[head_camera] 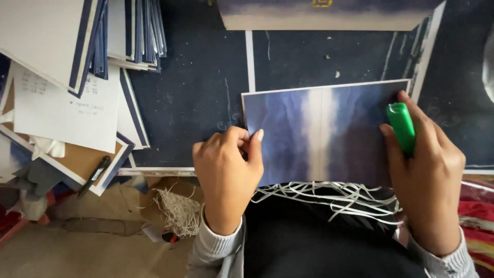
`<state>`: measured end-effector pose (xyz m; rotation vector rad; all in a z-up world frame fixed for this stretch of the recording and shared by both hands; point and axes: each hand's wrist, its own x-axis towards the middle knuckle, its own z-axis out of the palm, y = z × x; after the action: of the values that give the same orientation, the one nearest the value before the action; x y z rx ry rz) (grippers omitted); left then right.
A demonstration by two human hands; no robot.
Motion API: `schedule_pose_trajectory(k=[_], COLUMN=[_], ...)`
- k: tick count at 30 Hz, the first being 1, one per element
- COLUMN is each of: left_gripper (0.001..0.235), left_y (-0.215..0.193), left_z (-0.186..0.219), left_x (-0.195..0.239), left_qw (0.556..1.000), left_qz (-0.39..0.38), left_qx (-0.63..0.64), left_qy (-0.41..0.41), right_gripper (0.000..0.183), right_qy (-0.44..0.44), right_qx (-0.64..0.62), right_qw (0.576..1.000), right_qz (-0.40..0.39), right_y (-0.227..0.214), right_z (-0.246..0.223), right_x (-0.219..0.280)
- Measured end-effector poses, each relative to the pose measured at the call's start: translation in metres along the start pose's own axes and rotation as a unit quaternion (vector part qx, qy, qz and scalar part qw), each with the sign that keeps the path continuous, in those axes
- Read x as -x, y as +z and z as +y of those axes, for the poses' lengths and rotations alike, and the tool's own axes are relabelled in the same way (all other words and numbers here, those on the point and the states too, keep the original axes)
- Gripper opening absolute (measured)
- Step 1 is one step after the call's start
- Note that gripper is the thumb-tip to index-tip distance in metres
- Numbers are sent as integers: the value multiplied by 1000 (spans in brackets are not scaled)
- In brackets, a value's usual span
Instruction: Assembling multi-part invitations by applying adhesive with a glue runner and joining components together.
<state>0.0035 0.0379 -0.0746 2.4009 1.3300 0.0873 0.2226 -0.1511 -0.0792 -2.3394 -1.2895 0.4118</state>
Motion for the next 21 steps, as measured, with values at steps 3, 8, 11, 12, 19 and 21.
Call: schedule_pose_trajectory(k=[3, 8, 11, 12, 19, 21], left_gripper=[31, 29, 29, 30, 31, 29], left_y=[3, 14, 18, 19, 22, 22], left_z=[-2, -7, -8, -8, -13, -13], left_x=[0, 6, 9, 10, 7, 4], left_qw=[1000, 999, 998, 998, 997, 997], left_qz=[4, 34, 52, 56, 73, 74], left_qx=[3, 19, 20, 24, 27, 13], left_qy=[-4, 1, 1, -1, 8, -12], right_gripper=[44, 44, 43, 44, 47, 49], right_qy=[9, -4, -14, -16, 1, 1], right_qx=[-6, 0, 3, 6, 3, -11], right_qw=[1000, 1000, 1000, 1000, 1000, 999], right_qz=[1, 9, 15, 16, 25, 33], right_y=[2, 2, 3, 3, 9, 10], right_z=[2, 2, 3, 4, 5, 6], right_x=[-1, -1, 0, 1, 2, 2])
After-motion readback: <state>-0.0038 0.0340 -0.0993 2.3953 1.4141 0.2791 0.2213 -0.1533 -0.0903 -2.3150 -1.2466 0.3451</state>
